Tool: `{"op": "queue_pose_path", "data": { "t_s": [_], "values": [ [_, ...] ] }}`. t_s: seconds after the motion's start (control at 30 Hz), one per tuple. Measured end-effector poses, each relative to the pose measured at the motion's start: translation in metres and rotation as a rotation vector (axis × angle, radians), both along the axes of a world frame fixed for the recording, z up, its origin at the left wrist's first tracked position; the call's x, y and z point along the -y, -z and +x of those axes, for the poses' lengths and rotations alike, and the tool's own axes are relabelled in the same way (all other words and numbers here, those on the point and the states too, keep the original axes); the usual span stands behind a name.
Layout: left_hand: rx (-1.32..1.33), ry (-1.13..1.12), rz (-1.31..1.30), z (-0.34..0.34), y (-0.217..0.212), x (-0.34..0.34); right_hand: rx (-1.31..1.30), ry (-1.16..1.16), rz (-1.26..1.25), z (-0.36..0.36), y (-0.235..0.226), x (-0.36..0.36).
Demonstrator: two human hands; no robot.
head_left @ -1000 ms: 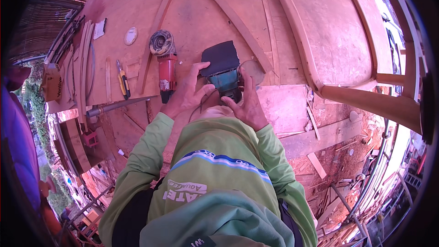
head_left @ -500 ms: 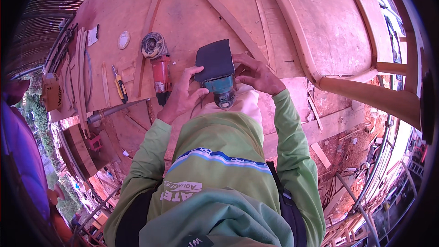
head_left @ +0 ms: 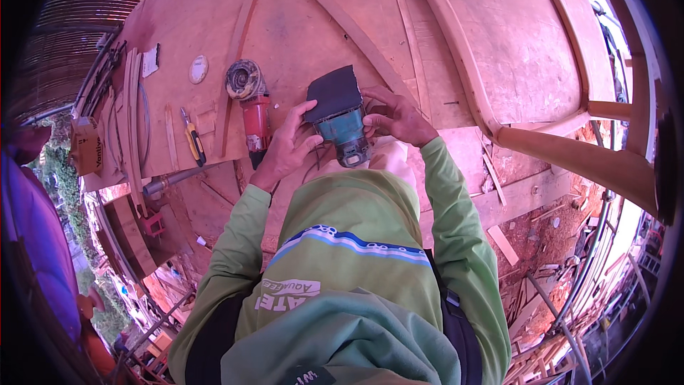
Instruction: Attaching a fresh sheet of sandpaper to a handheld power sander and securing it with integrated clips and pliers.
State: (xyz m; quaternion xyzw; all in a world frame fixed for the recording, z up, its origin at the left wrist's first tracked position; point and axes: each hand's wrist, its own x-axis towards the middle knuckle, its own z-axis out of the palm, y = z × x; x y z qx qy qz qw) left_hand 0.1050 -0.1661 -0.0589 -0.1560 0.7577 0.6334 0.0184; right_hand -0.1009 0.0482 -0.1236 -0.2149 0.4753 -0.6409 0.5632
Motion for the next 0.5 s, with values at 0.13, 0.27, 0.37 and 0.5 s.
{"op": "queue_pose_path", "data": {
  "t_s": [0.13,0.27,0.37,0.5],
  "values": [
    [0.043,-0.031,0.098,0.002,0.002,0.003,-0.034,0.033,-0.033,0.001,0.001,0.004],
    [0.065,-0.013,0.048,-0.003,-0.003,0.000,-0.154,0.000,-0.134,-0.007,0.016,0.002],
    [0.105,-0.023,0.049,-0.004,0.002,0.001,-0.212,0.035,-0.176,-0.005,0.016,0.002],
    [0.079,-0.027,0.026,-0.005,0.005,-0.004,-0.268,0.019,-0.073,-0.006,0.010,0.004]
  ]
}}
